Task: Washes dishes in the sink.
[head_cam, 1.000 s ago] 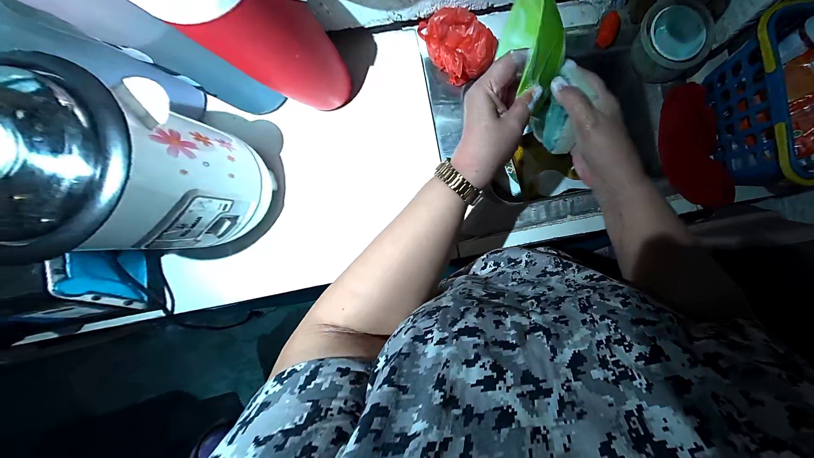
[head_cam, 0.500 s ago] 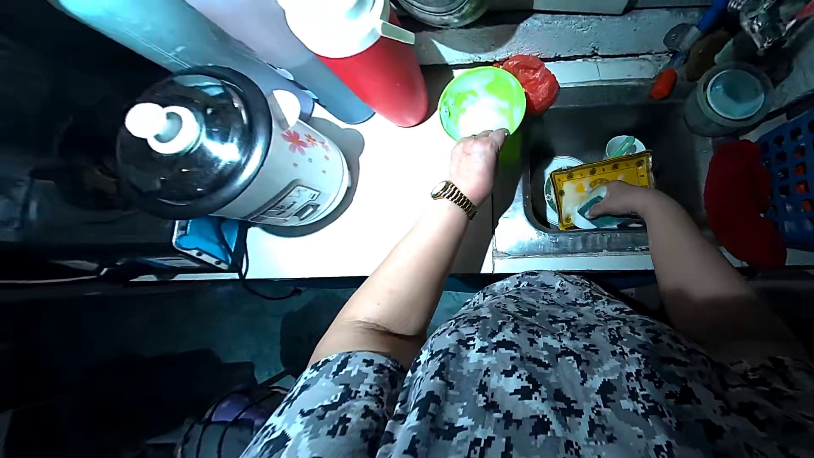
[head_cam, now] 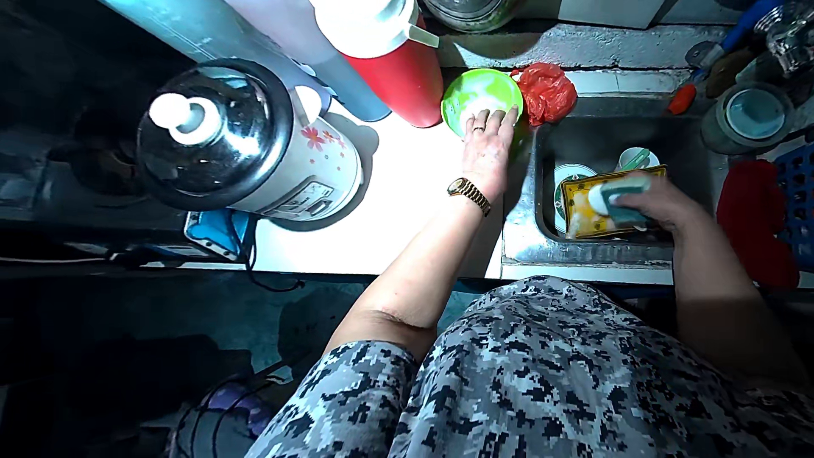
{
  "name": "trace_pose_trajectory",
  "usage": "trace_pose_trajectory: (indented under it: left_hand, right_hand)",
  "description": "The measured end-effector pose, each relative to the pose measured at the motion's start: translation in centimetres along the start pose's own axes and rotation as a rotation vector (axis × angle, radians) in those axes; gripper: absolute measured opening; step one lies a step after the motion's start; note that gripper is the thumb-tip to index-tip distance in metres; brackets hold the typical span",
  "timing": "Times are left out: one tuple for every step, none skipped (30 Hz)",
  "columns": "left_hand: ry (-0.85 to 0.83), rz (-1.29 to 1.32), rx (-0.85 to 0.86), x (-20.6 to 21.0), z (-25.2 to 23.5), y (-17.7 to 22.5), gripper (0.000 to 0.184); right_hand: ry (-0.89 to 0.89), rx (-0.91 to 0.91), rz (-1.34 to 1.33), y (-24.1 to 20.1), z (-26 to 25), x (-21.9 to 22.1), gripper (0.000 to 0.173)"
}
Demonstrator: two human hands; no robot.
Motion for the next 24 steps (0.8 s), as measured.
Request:
trace_pose_trajectory:
  left_hand:
    - [0.042, 0.078, 0.05, -0.1, 0.4, 1.3, 0.054]
    - [0.051, 0.183, 0.097, 0.0, 0.8, 2.8, 0.051]
    - [0.024, 0.298, 0.134, 0.8, 1.1, 4.4, 0.05]
    - [-0.014, 0.415, 0.165, 2.0, 1.3, 5.8, 0.051]
    - [-0.082, 0.549, 0.176, 3.3, 1.5, 7.2, 0.054]
    - [-0.163, 0.692, 0.169, 4.5, 1.7, 8.4, 0.056]
    - [-0.26, 0.834, 0.141, 5.4, 1.8, 9.4, 0.056]
    - [-0.353, 0.941, 0.097, 6.0, 1.9, 10.4, 0.054]
    - [-0.408, 0.996, 0.067, 6.5, 2.0, 11.1, 0.05]
    - [-0.417, 1.0, 0.068, 7.0, 1.9, 11.6, 0.043]
    - [-0.406, 0.978, 0.081, 7.4, 1.8, 11.9, 0.036]
    - [-0.375, 0.946, 0.075, 7.5, 1.6, 11.9, 0.032]
    - [-0.341, 0.915, 0.054, 7.4, 1.5, 11.6, 0.03]
    - [-0.327, 0.899, 0.037, 7.3, 1.3, 11.3, 0.029]
    - [-0.323, 0.899, 0.024, 7.2, 1.2, 10.9, 0.029]
    - [-0.327, 0.91, 0.01, 7.3, 1.2, 10.5, 0.028]
    - [-0.336, 0.924, 0.006, 7.3, 1.3, 10.2, 0.027]
    - [-0.347, 0.938, 0.01, 7.3, 1.3, 10.1, 0.027]
    - [-0.355, 0.945, 0.017, 7.4, 1.4, 10.1, 0.028]
    - [-0.354, 0.947, 0.028, 7.4, 1.5, 10.3, 0.028]
    - [-0.351, 0.951, 0.039, 7.3, 1.5, 10.6, 0.029]
    - [-0.353, 0.962, 0.045, 7.3, 1.4, 11.0, 0.031]
    - [-0.359, 0.981, 0.043, 7.2, 1.3, 11.4, 0.034]
    - [-0.352, 1.006, 0.031, 7.3, 1.1, 11.6, 0.034]
  right_hand:
    - [0.096, -0.022, -0.166, -0.5, 0.7, -1.0, 0.042]
    - [0.181, -0.043, -0.359, -1.0, 1.3, -1.8, 0.042]
    - [0.244, -0.07, -0.564, -1.5, 1.8, -2.4, 0.039]
    - [0.286, -0.098, -0.74, -2.0, 2.2, -2.8, 0.037]
    - [0.307, -0.111, -0.875, -2.6, 2.5, -2.8, 0.036]
    - [0.313, -0.111, -0.975, -3.2, 2.8, -2.7, 0.035]
    - [0.309, -0.113, -1.049, -3.8, 3.0, -2.4, 0.034]
    - [0.299, -0.113, -1.108, -4.3, 3.1, -1.9, 0.031]
    - [0.288, -0.103, -1.145, -4.6, 3.2, -1.4, 0.028]
    - [0.283, -0.081, -1.175, -4.8, 3.2, -0.9, 0.027]
    - [0.278, -0.058, -1.187, -4.8, 3.3, -0.5, 0.027]
    - [0.288, -0.036, -1.173, -4.6, 3.4, -0.4, 0.028]
    - [0.322, -0.025, -1.131, -4.3, 3.4, -0.6, 0.03]
    - [0.388, -0.037, -1.064, -3.9, 3.5, -1.2, 0.031]
    - [0.484, -0.073, -0.983, -3.3, 3.7, -2.2, 0.035]
    - [0.601, -0.131, -0.89, -2.6, 3.8, -3.5, 0.037]
    - [0.716, -0.193, -0.783, -1.9, 4.0, -4.8, 0.041]
    - [0.802, -0.259, -0.675, -1.6, 4.2, -6.1, 0.047]
    - [0.853, -0.333, -0.558, -1.6, 4.4, -7.0, 0.053]
    - [0.865, -0.397, -0.411, -2.2, 4.7, -7.3, 0.059]
    - [0.847, -0.437, -0.244, -3.1, 4.8, -6.9, 0.065]
    - [0.813, -0.459, -0.079, -4.1, 4.8, -5.9, 0.069]
    - [0.765, -0.473, 0.074, -5.0, 4.7, -4.3, 0.071]
    - [0.719, -0.475, 0.234, -5.9, 4.7, -2.3, 0.068]
Point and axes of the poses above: each hand's wrist, its own z-axis away from the middle knuckle, its own x-axis out of the palm, y = z × x, the point moved 5 cm from there along -z, towards the middle knuckle, and after that the axes turned 7 degrees about z, right-handed, at the moved point
